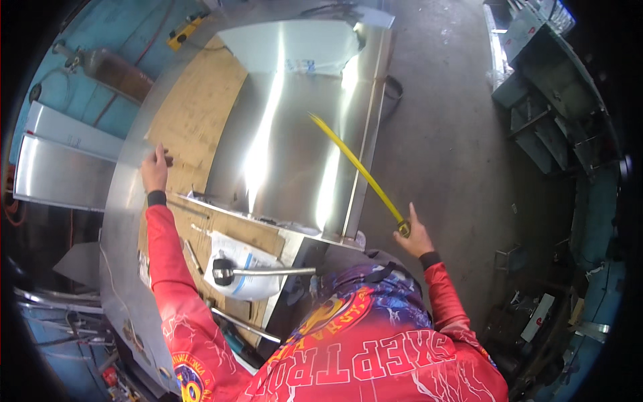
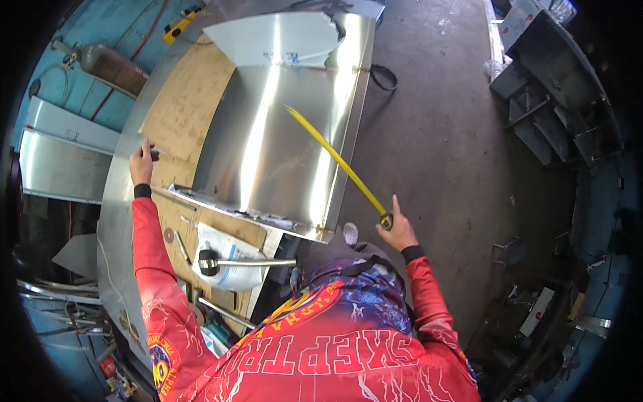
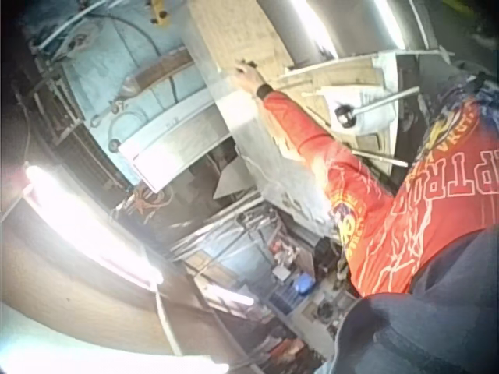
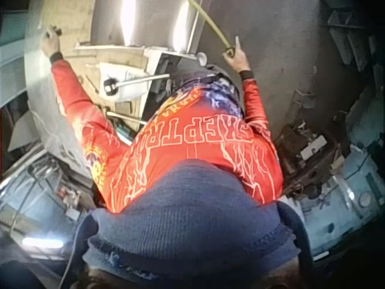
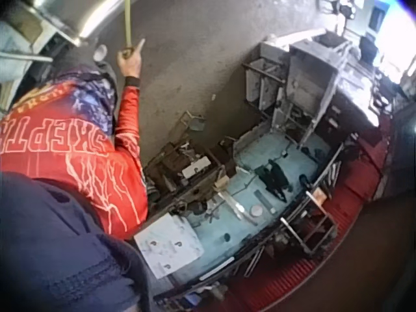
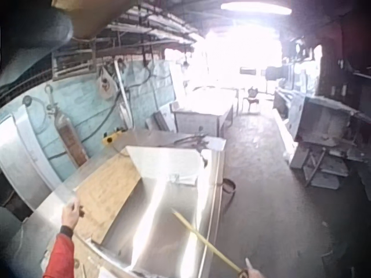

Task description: The person flips through paper documents, measures a bent metal sheet with a tape measure, peels protective film off the metal sheet, and retrieves metal plates to place them on the workbench.

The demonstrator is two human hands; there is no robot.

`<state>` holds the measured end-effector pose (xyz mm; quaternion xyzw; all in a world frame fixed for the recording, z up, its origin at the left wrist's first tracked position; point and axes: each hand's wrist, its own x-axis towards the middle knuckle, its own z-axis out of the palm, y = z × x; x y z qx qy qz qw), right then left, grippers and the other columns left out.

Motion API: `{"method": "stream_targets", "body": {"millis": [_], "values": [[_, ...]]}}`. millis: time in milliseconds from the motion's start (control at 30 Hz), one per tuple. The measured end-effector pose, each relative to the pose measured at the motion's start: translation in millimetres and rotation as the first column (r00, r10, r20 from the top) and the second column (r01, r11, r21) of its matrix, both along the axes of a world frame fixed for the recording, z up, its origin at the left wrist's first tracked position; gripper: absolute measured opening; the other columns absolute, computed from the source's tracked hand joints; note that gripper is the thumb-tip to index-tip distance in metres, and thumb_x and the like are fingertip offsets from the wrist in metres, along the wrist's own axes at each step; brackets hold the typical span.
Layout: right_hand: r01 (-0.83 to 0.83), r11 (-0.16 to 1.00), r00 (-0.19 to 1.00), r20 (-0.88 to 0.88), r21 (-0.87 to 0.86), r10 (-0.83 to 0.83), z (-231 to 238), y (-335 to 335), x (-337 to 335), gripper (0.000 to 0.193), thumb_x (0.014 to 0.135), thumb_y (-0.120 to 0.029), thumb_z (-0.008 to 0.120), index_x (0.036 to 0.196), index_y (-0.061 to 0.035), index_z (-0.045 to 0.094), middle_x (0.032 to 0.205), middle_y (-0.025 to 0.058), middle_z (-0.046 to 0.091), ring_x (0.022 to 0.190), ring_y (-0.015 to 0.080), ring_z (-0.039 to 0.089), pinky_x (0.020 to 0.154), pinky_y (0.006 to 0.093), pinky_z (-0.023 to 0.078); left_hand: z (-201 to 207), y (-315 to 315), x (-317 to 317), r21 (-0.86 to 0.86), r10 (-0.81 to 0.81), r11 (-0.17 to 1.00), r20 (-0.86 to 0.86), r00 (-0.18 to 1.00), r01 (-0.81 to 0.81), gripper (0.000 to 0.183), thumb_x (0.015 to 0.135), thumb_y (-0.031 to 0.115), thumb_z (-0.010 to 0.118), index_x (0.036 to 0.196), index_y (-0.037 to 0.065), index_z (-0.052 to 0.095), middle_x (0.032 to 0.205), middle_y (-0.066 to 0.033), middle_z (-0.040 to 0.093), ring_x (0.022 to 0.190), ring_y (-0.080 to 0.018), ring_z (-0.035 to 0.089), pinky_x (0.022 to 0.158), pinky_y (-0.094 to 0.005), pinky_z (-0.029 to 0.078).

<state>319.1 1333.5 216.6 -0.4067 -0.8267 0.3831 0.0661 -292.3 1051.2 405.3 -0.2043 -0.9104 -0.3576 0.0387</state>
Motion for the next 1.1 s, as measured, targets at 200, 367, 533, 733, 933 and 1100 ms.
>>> {"method": "stream_targets", "body": {"millis": [200,367,533,733,933,1100], "values": [[0.15,0.988,0.987,-0.066,0.038,-0.147,16,-14,-5,0.101,0.076,-0.025,0.073,0.151,-0.0071,0.008,0.099,0.0189,0.065,0.091,0.0373,0.064,0.082,0.0432,0.05,2,1,5,0.028,0.032,0.999,-0.027,0.999,-0.031,0.051,0.095,0.043,0.049,0.089,-0.002,0.07,0.066,-0.0117,0.068,0.064,-0.0172,0.068,0.064,-0.0312,0.052],[0.103,0.981,0.966,-0.253,0.165,-0.059,65,0,-50,0.085,0.078,-0.021,0.072,0.147,-0.0068,0.025,0.11,0.0199,0.06,0.098,0.0374,0.061,0.086,0.044,0.048,-1,2,2,-0.029,0.099,0.995,-0.038,0.994,-0.1,0.049,0.094,0.045,0.052,0.085,0.002,0.072,0.066,-0.0086,0.069,0.061,-0.0169,0.068,0.061,-0.0317,0.053],[-0.096,0.921,0.922,-0.314,0.378,0.225,92,-2,-134,0.073,0.074,-0.018,0.076,0.137,-0.0059,0.042,0.115,0.0169,0.051,0.108,0.0364,0.051,0.093,0.0424,0.044,5,0,11,-0.183,0.128,0.97,-0.164,0.978,-0.158,0.038,0.087,0.044,0.058,0.076,0.011,0.074,0.069,-0.0133,0.068,0.066,-0.0315,0.067,0.067,-0.0408,0.053],[-0.324,0.862,0.859,-0.26,0.391,0.441,76,-29,-206,0.074,0.07,-0.019,0.079,0.134,-0.0052,0.046,0.12,0.0178,0.049,0.116,0.0361,0.046,0.098,0.043,0.041,4,-6,9,-0.182,0.16,0.966,-0.146,0.976,-0.185,0.045,0.086,0.053,0.056,0.075,0.014,0.075,0.064,-0.0114,0.066,0.065,-0.028,0.066,0.064,-0.0388,0.051],[-0.256,0.898,0.841,-0.376,0.357,0.389,55,-18,-141,0.049,0.077,-0.012,0.071,0.124,-0.0076,0.056,0.123,0.0147,0.052,0.116,0.0342,0.05,0.097,0.0409,0.044,-7,-14,-10,-0.141,-0.049,0.989,-0.087,0.995,0.036,0.039,0.089,0.038,0.06,0.09,0.001,0.073,0.071,-0.0116,0.07,0.06,-0.0166,0.065,0.059,-0.0313,0.049],[0.163,0.944,0.927,-0.373,0.289,-0.046,34,14,-19,0.038,0.082,-0.009,0.067,0.119,-0.0053,0.059,0.116,0.0152,0.057,0.108,0.032,0.056,0.092,0.0388,0.047,-5,-15,-10,-0.293,-0.068,0.955,-0.076,0.995,0.043,0.04,0.087,0.038,0.061,0.09,-0.001,0.071,0.068,-0.0133,0.068,0.063,-0.0225,0.067,0.062,-0.0357,0.05]]}}
